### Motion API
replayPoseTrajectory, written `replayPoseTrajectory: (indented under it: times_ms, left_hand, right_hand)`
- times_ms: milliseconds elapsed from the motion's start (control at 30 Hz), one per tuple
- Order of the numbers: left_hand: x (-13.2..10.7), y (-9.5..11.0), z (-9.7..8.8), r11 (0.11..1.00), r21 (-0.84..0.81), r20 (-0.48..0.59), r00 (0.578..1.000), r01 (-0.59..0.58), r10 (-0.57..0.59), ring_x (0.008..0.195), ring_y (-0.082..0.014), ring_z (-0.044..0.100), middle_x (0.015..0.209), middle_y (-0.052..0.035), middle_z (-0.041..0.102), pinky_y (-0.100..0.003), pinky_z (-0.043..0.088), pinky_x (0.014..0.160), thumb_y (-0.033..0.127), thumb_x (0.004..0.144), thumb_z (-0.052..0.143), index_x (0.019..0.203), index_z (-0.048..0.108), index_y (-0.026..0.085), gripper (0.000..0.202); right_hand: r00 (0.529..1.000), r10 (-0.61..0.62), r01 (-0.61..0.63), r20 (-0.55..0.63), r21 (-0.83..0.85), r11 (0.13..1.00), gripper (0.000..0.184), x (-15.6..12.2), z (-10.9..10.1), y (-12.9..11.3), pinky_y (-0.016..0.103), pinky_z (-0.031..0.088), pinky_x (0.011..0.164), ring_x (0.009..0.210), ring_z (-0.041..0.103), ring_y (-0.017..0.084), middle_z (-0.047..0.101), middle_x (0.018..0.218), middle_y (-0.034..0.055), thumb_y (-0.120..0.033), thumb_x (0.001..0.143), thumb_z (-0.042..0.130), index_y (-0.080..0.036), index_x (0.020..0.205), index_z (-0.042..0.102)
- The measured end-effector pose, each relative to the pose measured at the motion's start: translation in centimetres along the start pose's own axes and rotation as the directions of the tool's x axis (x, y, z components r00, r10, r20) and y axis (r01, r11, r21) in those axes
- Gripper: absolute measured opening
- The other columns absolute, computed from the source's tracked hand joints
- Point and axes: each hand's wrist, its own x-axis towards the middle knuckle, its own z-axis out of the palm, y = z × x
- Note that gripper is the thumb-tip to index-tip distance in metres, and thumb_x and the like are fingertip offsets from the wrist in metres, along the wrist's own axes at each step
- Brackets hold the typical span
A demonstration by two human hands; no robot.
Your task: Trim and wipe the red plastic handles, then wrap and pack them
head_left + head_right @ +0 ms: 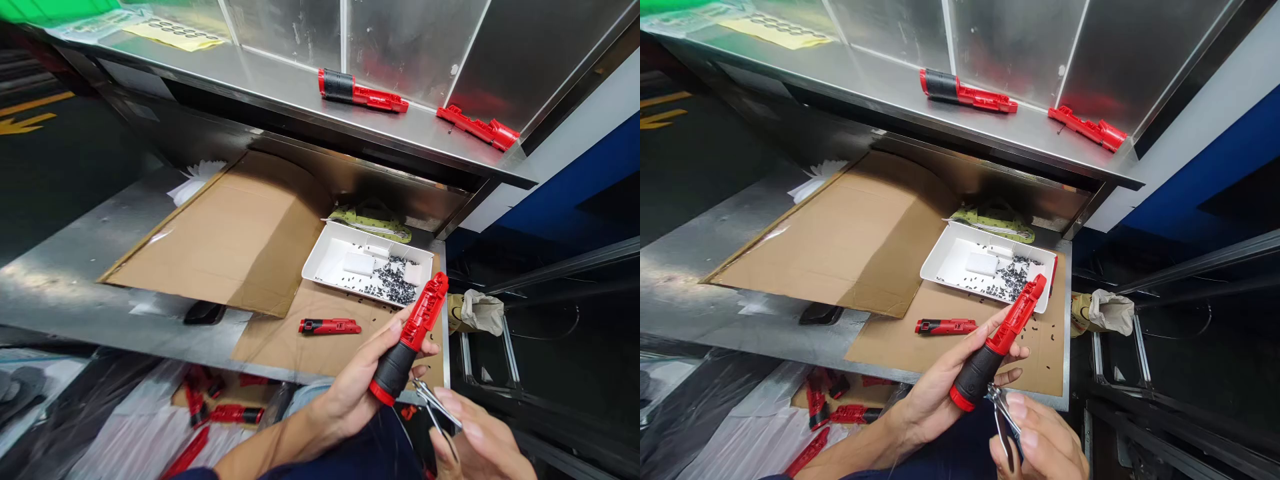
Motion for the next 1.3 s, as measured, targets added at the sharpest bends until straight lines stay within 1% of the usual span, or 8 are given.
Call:
replayPoseTrajectory:
  times_ms: [100, 233, 633, 733, 900, 1067, 1200, 1300]
  left_hand:
    - [-0.1, -0.1, 0.0, 1.000, 0.002, -0.026, 1.000, -0.001, 0.001, 0.109, -0.0257, 0.065, 0.092, -0.0080, 0.074, -0.033, 0.048, 0.087, 0.046, 0.079, 0.076, 0.137, 0.056, 0.020, 0.067]
    - [-0.3, -0.2, 0.1, 1.000, 0.003, -0.059, 0.998, 0.010, -0.010, 0.109, -0.0259, 0.065, 0.097, -0.0089, 0.074, -0.033, 0.048, 0.089, 0.045, 0.078, 0.078, 0.140, 0.052, 0.020, 0.072]
    - [-0.1, -0.2, 0.0, 0.999, 0.036, -0.046, 0.999, 0.023, -0.022, 0.106, -0.0232, 0.065, 0.105, -0.0087, 0.073, -0.031, 0.049, 0.086, 0.045, 0.078, 0.078, 0.137, 0.058, 0.023, 0.066]
    - [-0.1, -0.1, 0.0, 0.999, 0.044, -0.046, 0.999, 0.023, -0.021, 0.102, -0.0220, 0.066, 0.108, -0.0080, 0.072, -0.030, 0.050, 0.085, 0.045, 0.078, 0.078, 0.135, 0.061, 0.024, 0.063]
    - [0.0, 0.0, 0.0, 0.998, 0.055, -0.032, 0.999, 0.031, -0.029, 0.094, -0.0184, 0.066, 0.113, -0.0083, 0.071, -0.028, 0.050, 0.083, 0.043, 0.079, 0.076, 0.134, 0.061, 0.025, 0.060]
    - [0.1, 0.1, -0.1, 0.997, 0.075, -0.023, 0.999, 0.035, -0.034, 0.086, -0.0149, 0.065, 0.123, -0.0077, 0.068, -0.026, 0.050, 0.079, 0.041, 0.081, 0.074, 0.133, 0.063, 0.027, 0.054]
    - [0.0, 0.0, -0.1, 0.995, 0.086, -0.026, 0.998, 0.053, -0.051, 0.090, -0.0171, 0.066, 0.118, -0.0083, 0.069, -0.026, 0.050, 0.078, 0.041, 0.081, 0.075, 0.133, 0.062, 0.026, 0.056]
    - [0.0, 0.0, -0.1, 0.995, 0.079, -0.022, 0.998, 0.060, -0.059, 0.093, -0.0187, 0.066, 0.110, -0.0084, 0.071, -0.028, 0.050, 0.080, 0.044, 0.081, 0.075, 0.134, 0.062, 0.026, 0.058]
  right_hand:
    - [1.000, -0.024, 0.025, -0.009, 0.076, 0.997, 0.028, 0.1, 1.3, 0.1, 0.025, 0.066, 0.058, 0.075, 0.077, 0.020, 0.077, 0.087, 0.0021, -0.016, 0.083, 0.073, -0.020, 0.110, 0.067]
    - [1.000, -0.005, 0.003, 0.022, 0.105, 0.994, 0.028, -0.1, 1.4, -0.1, 0.026, 0.066, 0.061, 0.078, 0.077, 0.020, 0.077, 0.091, 0.0038, -0.011, 0.083, 0.071, -0.018, 0.109, 0.066]
    - [0.999, -0.008, 0.005, 0.031, 0.099, 0.995, 0.021, -0.2, 1.5, -0.2, 0.028, 0.067, 0.060, 0.077, 0.077, 0.022, 0.076, 0.087, 0.0032, -0.013, 0.084, 0.072, -0.019, 0.103, 0.065]
    - [0.999, 0.025, -0.027, 0.024, 0.104, 0.994, 0.019, -0.1, 1.5, -0.2, 0.029, 0.067, 0.058, 0.076, 0.077, 0.023, 0.077, 0.085, 0.0027, -0.014, 0.084, 0.072, -0.020, 0.101, 0.066]
    - [0.998, -0.026, 0.020, 0.050, 0.113, 0.993, 0.022, 0.2, 1.2, -0.2, 0.029, 0.067, 0.063, 0.076, 0.077, 0.023, 0.077, 0.086, 0.0031, -0.009, 0.081, 0.073, -0.017, 0.100, 0.066]
    - [0.998, 0.028, -0.033, 0.056, 0.090, 0.995, 0.022, 0.1, 1.3, -0.4, 0.029, 0.066, 0.062, 0.076, 0.077, 0.022, 0.077, 0.089, 0.0038, -0.010, 0.083, 0.071, -0.018, 0.102, 0.066]
    - [0.998, 0.043, -0.047, 0.050, 0.084, 0.995, 0.023, -0.1, 1.2, -0.4, 0.028, 0.066, 0.061, 0.076, 0.077, 0.021, 0.077, 0.091, 0.0028, -0.008, 0.082, 0.071, -0.019, 0.102, 0.066]
    - [0.998, 0.038, -0.040, 0.042, 0.053, 0.998, 0.024, -0.2, 0.3, -0.4, 0.025, 0.065, 0.058, 0.072, 0.077, 0.019, 0.076, 0.084, -0.0008, -0.013, 0.084, 0.071, -0.022, 0.105, 0.065]
